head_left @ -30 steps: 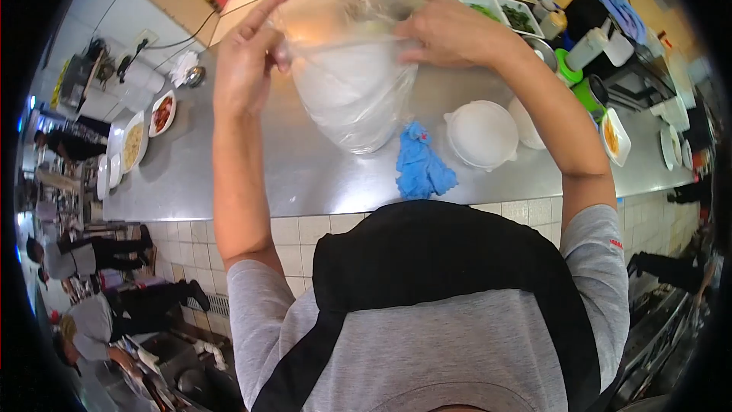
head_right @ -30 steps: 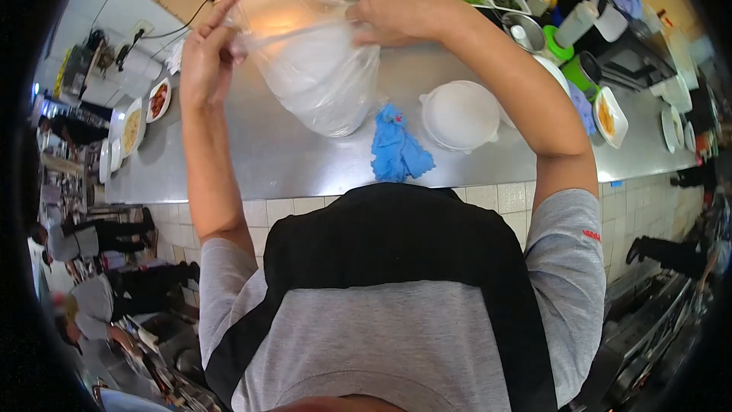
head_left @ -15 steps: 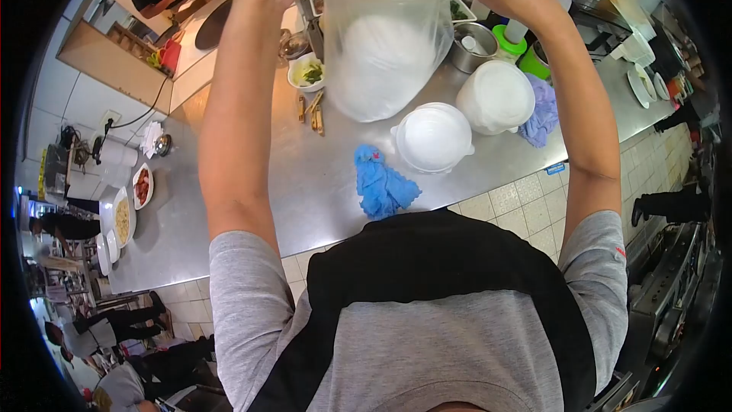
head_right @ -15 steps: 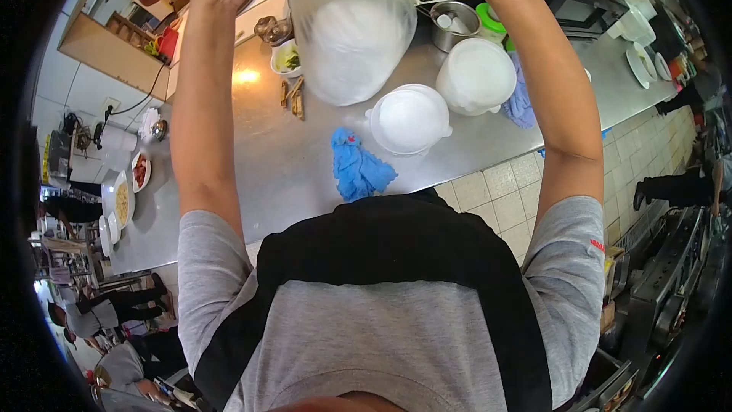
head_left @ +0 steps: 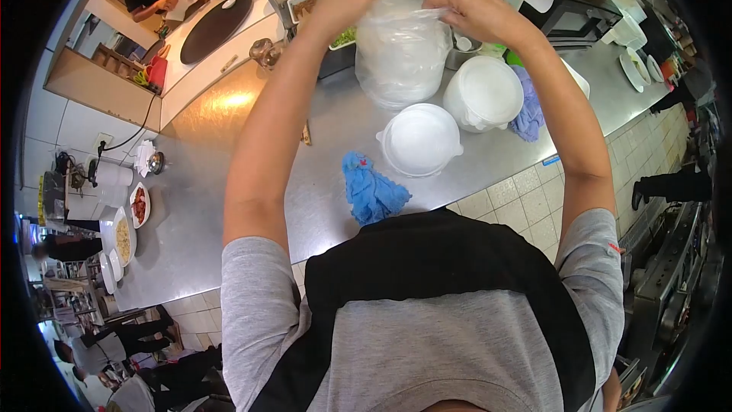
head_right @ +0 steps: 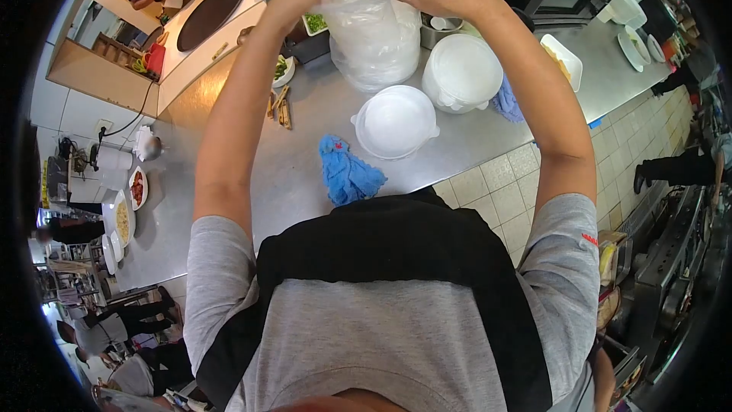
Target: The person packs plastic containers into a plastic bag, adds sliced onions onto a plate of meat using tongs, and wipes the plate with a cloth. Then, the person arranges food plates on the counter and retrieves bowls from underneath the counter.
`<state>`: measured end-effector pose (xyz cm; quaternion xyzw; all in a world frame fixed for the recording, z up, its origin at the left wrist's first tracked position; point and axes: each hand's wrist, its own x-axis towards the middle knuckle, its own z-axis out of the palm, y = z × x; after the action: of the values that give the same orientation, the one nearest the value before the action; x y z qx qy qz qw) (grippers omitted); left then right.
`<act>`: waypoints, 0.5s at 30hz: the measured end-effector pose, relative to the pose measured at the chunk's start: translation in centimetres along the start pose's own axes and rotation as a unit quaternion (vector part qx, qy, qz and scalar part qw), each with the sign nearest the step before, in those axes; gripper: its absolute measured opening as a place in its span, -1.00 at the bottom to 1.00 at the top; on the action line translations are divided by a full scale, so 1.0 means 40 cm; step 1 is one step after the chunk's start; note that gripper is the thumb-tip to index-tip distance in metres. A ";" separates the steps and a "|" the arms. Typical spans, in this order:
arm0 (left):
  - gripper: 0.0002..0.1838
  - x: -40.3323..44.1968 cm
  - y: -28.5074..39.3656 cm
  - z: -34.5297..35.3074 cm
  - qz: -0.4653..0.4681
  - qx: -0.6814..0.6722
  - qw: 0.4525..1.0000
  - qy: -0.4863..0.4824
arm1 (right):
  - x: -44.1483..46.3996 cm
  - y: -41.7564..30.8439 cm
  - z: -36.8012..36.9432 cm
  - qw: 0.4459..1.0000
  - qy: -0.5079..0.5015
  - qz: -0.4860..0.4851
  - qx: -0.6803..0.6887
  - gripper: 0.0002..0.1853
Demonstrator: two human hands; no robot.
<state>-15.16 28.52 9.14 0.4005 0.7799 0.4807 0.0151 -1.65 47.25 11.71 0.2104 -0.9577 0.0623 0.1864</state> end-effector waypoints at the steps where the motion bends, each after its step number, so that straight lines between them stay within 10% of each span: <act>1: -0.57 0.001 -0.026 0.021 0.087 0.173 0.981 -0.003 | -0.004 -0.001 0.007 0.999 -0.030 0.034 -0.006 -0.78; 7: -0.46 -0.039 -0.109 0.098 0.118 0.262 0.940 -0.184 | -0.054 -0.015 -0.009 0.990 -0.016 0.064 0.121 -0.75; 10: -0.49 -0.083 -0.113 0.075 0.173 0.153 0.967 0.106 | -0.128 0.003 -0.042 0.957 0.159 0.098 0.221 -0.70; 12: -0.54 -0.149 -0.123 0.054 0.017 -0.159 0.963 0.218 | -0.254 0.077 0.012 0.937 0.155 0.250 0.189 -0.62; 15: -0.56 -0.291 -0.179 0.062 -0.094 -0.242 0.941 0.216 | -0.409 0.079 0.101 0.894 0.147 0.391 0.160 -0.44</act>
<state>-10.64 21.35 -1.85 0.1966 0.6588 0.7261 -0.0126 9.44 55.54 1.58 -0.1657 -0.9012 0.3132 0.2497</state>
